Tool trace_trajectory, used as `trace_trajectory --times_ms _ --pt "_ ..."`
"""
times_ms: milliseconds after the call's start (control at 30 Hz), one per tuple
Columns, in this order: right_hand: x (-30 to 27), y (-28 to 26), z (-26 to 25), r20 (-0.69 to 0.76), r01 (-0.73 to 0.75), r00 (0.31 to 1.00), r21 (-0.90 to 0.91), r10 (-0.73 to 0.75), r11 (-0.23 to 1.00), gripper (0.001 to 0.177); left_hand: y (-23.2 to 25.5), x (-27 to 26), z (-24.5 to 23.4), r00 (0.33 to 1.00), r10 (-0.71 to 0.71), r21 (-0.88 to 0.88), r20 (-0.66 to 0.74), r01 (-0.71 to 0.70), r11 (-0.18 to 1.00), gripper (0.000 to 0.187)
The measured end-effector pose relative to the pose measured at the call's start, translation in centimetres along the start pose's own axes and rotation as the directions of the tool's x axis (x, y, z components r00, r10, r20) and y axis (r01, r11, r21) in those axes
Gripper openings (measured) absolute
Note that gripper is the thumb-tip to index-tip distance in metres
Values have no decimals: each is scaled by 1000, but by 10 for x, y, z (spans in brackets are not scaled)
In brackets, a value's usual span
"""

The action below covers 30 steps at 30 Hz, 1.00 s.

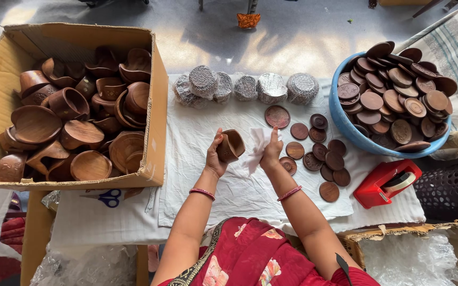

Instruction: The person wipes small, round wooden items with a white cloth on a table covered with a white sheet. They pick up items from a pile, wipe them, and place them back down. A box of wooden bowls and a blue bowl of wooden discs are also visible on the table.

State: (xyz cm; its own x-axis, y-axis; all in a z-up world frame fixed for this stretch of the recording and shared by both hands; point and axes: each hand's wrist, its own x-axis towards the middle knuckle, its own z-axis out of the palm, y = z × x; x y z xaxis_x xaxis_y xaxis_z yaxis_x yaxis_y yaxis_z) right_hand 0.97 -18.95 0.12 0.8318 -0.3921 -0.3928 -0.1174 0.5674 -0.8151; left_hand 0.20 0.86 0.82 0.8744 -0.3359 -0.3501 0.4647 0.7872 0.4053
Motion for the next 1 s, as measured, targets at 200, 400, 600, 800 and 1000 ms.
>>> trace_trajectory --times_ms 200,400,600,800,1000 --pt "17 26 3 -34 -112 994 -259 106 960 58 -15 0 22 999 34 314 -35 -22 949 102" --pt "-76 21 52 339 497 868 -591 -363 636 57 -24 19 10 997 -45 197 70 31 980 65" --pt "-92 31 22 817 875 336 -455 -469 -165 43 5 8 13 982 -161 61 101 156 986 47" --pt "-65 17 38 544 666 737 -685 -402 294 59 -16 12 8 964 -267 326 3 251 911 49" --pt "-59 11 52 366 411 906 -635 -214 654 70 -22 10 29 999 -23 330 32 11 944 56"
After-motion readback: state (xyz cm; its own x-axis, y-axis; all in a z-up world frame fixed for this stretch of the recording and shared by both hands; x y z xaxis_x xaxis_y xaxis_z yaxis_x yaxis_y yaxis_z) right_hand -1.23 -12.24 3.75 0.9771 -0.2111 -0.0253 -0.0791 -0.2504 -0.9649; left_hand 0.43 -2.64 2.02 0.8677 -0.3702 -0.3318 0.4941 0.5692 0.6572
